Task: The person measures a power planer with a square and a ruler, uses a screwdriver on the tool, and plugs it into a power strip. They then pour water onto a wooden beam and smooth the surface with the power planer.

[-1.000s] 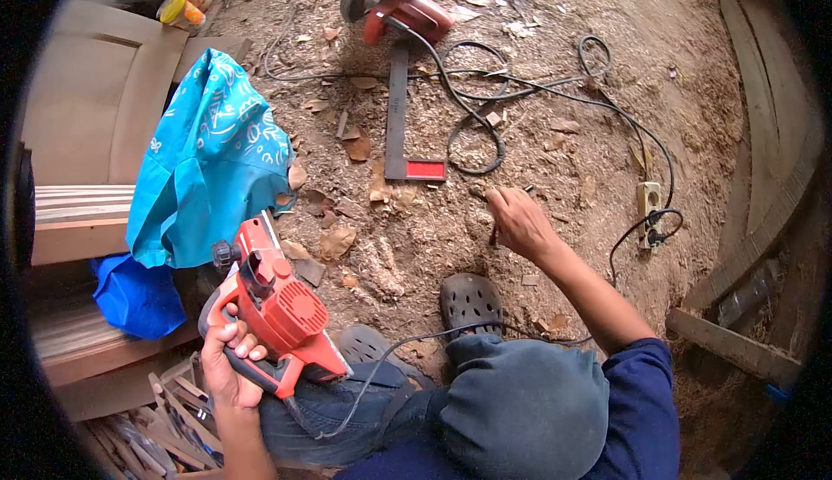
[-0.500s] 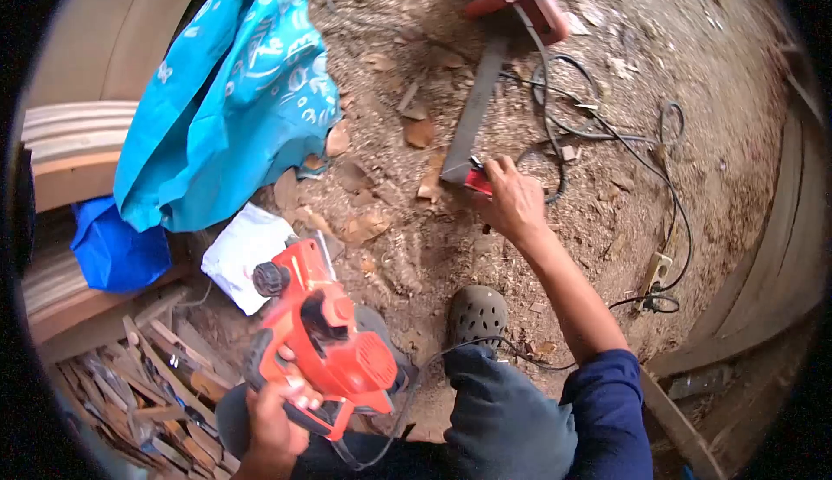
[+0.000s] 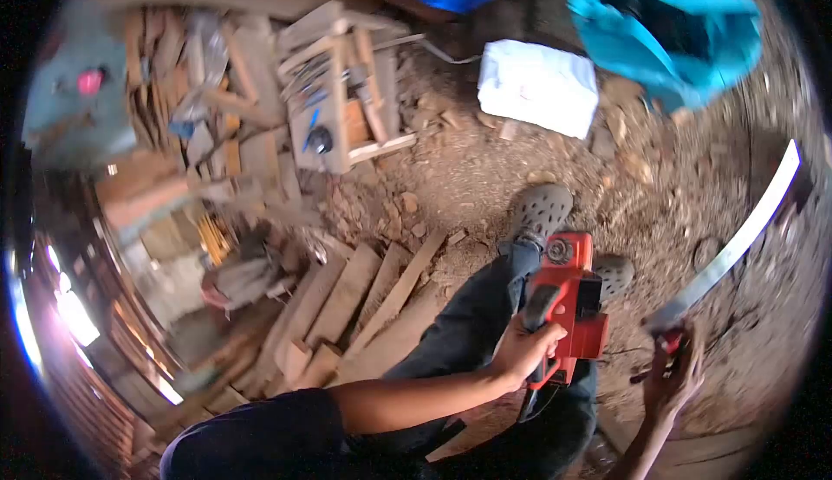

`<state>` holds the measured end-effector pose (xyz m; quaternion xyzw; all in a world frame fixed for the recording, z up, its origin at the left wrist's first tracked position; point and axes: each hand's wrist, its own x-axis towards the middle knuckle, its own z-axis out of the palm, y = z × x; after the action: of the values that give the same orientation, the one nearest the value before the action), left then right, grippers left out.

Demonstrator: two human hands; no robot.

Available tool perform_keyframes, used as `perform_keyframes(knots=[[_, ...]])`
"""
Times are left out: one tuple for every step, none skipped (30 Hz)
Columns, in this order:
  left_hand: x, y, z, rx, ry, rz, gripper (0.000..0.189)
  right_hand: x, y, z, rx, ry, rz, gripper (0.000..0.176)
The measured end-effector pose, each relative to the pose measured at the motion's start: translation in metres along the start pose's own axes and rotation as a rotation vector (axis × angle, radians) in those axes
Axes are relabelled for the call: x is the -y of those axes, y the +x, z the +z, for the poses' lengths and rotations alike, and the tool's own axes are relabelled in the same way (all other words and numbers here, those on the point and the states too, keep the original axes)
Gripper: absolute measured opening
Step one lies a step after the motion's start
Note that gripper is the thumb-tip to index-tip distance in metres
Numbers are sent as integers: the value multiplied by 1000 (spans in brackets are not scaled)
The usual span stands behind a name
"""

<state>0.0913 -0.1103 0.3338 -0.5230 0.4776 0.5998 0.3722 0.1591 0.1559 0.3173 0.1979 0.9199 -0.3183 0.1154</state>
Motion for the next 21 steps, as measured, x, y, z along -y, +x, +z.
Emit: perform_keyframes(knots=[[12, 8, -9, 25, -12, -4, 12, 26, 9, -17, 68, -51, -107, 45], [21, 13, -11, 35, -51, 2, 8, 61, 29, -26, 72, -55, -264, 43], [28, 16, -14, 48, -89, 0, 5, 104, 51, -37, 121, -152, -414, 40], [42, 23, -15, 42, -218, 46, 9, 148, 72, -40, 181, -203, -542, 39], [53, 28, -16, 40, -346, 92, 18, 192, 92, -37, 237, -258, -669, 38], [64, 34, -22, 60, -383, 103, 19, 231, 111, -26, 275, -274, -790, 36], [72, 41, -24, 52, -417, 75, 14, 266, 131, -9, 314, -289, -908, 34], [69, 40, -23, 44, -443, 74, 9, 299, 155, 12, 329, -330, -1056, 36], [66, 40, -25, 36, -464, 72, 5, 332, 179, 39, 345, -367, -1200, 39], [74, 46, -29, 72, -425, 71, 8, 361, 203, 68, 338, -468, -1333, 41], [83, 53, -28, 99, -437, 95, 11, 390, 227, 97, 329, -565, -1460, 43], [78, 53, -25, 78, -412, 115, 11, 423, 248, 127, 324, -600, -1547, 45], [71, 51, -21, 52, -388, 132, 12, 456, 268, 155, 323, -630, -1636, 48], [66, 52, -15, 44, -386, 138, 13, 487, 286, 181, 452, -587, -1627, 47], [56, 49, -17, 50, -418, 134, 13, 513, 295, 202, 497, -589, -1631, 46], [40, 40, -23, 139, -431, 106, 15, 538, 304, 223, 542, -591, -1634, 46], [27, 33, -27, 225, -442, 77, 16, 557, 308, 241, 504, -632, -1656, 46], [22, 31, -21, 198, -467, 141, 16, 574, 316, 259, 522, -647, -1674, 46], [16, 32, -20, 199, -497, 142, 16, 590, 323, 276, 488, -631, -1734, 46], [13, 34, -20, 167, -446, 171, 20, 605, 325, 288, 453, -610, -1792, 46], [8, 37, -20, 149, -434, 185, 23, 616, 327, 296, 470, -617, -1815, 46]])
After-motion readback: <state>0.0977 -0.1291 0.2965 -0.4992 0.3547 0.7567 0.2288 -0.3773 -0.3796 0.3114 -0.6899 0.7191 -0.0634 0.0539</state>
